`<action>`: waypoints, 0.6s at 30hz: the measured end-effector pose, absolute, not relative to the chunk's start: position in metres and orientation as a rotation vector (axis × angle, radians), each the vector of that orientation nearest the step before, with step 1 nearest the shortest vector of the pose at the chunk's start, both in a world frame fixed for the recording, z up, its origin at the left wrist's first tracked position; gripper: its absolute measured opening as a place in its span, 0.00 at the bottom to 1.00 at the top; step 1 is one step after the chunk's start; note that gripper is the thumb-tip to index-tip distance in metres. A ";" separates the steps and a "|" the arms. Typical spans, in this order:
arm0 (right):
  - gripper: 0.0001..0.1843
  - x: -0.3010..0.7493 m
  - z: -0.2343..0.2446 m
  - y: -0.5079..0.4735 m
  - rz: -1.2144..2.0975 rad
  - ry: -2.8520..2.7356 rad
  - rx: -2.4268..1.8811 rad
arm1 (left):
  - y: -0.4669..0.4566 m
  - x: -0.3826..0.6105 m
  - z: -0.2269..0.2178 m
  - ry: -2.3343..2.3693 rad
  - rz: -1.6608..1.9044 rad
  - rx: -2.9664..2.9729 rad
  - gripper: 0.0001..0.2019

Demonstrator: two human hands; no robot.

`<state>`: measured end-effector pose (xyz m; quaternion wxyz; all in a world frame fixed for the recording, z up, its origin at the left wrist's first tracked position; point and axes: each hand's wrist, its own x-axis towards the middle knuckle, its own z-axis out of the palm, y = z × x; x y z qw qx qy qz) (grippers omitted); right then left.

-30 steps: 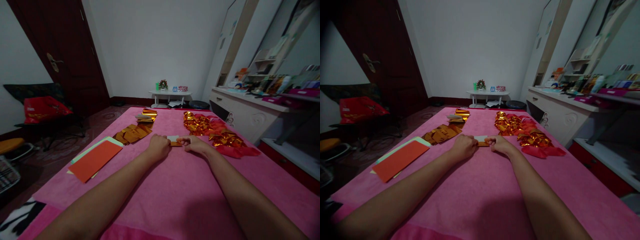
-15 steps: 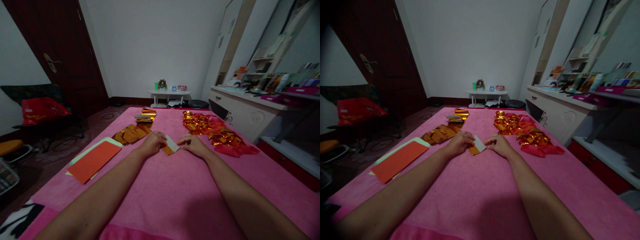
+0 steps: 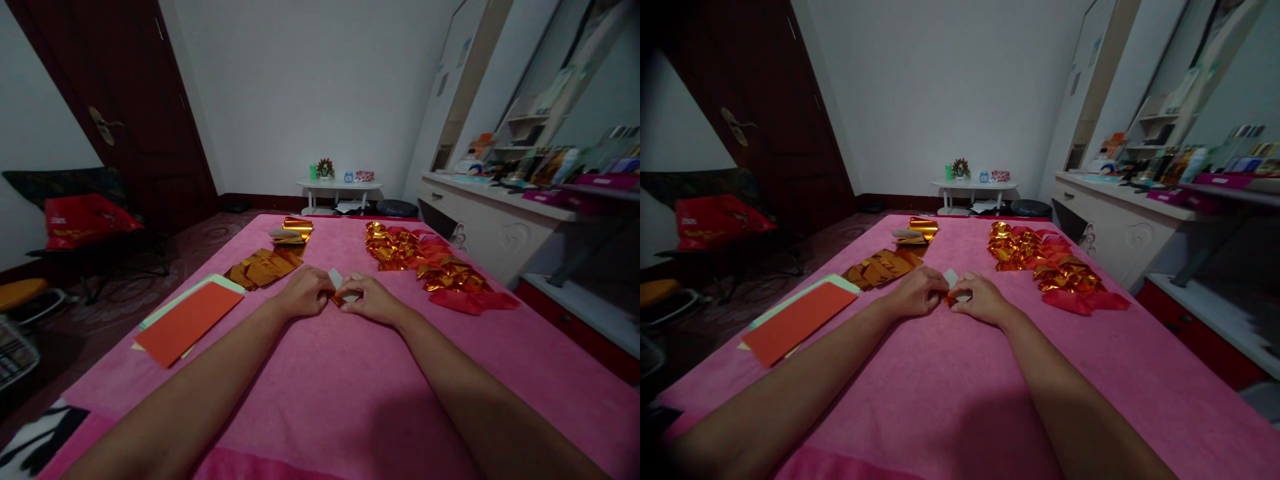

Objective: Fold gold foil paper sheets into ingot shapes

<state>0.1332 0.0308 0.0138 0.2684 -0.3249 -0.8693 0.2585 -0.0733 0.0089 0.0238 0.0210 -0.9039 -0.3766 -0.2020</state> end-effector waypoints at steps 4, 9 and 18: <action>0.07 0.137 0.007 0.034 0.886 -2.266 -0.824 | 0.000 -0.067 0.025 -1.172 -0.654 -2.838 0.14; 0.06 0.137 0.006 0.037 0.904 -2.233 -0.867 | -0.012 -0.066 0.022 -1.242 -0.772 -2.871 0.11; 0.06 0.137 0.009 0.037 1.154 -2.188 -0.909 | 0.000 -0.069 0.004 -1.617 -1.288 -3.006 0.08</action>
